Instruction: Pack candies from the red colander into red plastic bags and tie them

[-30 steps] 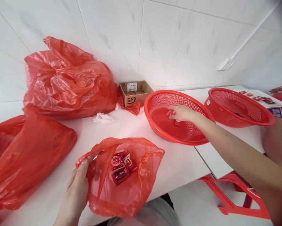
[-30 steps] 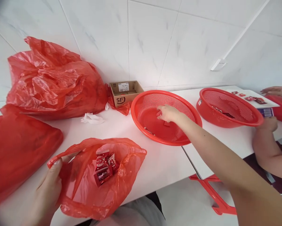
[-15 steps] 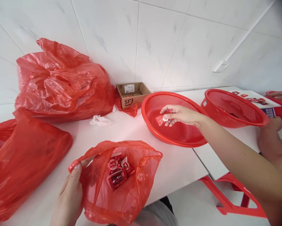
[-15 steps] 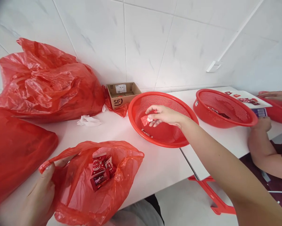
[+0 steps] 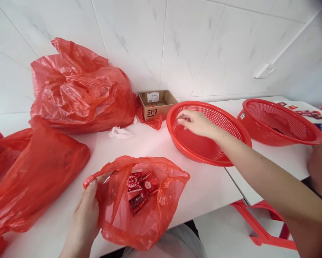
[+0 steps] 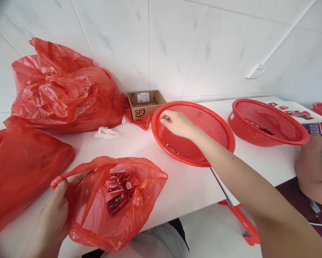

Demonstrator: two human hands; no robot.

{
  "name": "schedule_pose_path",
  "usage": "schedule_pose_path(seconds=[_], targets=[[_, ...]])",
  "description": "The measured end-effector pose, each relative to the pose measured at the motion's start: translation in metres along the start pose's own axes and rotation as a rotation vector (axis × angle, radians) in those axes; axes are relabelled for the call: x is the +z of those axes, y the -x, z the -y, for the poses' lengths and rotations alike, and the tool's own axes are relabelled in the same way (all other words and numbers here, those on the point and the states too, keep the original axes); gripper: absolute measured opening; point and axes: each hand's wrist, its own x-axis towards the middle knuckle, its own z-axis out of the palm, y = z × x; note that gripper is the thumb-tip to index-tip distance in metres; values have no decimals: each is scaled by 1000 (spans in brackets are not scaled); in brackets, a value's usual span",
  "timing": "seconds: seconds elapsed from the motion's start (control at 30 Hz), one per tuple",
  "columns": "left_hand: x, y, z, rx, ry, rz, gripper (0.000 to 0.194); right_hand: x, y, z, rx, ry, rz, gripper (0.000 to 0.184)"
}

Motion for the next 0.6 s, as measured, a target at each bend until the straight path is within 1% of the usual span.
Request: schedule_pose_path(seconds=[0.03, 0.07, 0.13, 0.2, 0.23, 0.27, 0.33, 0.4, 0.43, 0.47, 0.5, 0.6], targets=[[0, 0, 0, -6, 13, -12, 58, -5, -8, -19, 98, 156, 14, 28], [-1, 0, 0, -16, 26, -13, 59, -8, -14, -38, 157, 212, 47, 33], [-1, 0, 0, -33, 43, -2, 60, -11, -20, -71, 225, 278, 136, 48], [0, 1, -1, -44, 53, 21, 62, -8, -19, -94, 253, 296, 223, 60], [1, 1, -1, -46, 55, 26, 62, -5, -18, -102, 262, 301, 259, 59], [1, 1, -1, -50, 55, 25, 61, -2, -16, -106, 270, 301, 290, 53], [1, 1, -1, -65, 57, 11, 62, 1, -15, -107, 279, 282, 335, 35], [-1, -1, 0, -75, 70, -9, 62, -2, -15, -100, 281, 226, 380, 20], [-3, -2, 1, -80, 79, -22, 61, -6, -15, -95, 276, 192, 401, 18], [-5, -3, 1, -84, 86, -34, 60, -11, -14, -89, 259, 128, 419, 19], [-7, -4, 2, -91, 90, -43, 58, -17, -12, -82, 231, 23, 435, 23], [-9, -7, 1, -100, 93, -31, 56, -33, 0, -54, 102, -444, 462, 29]])
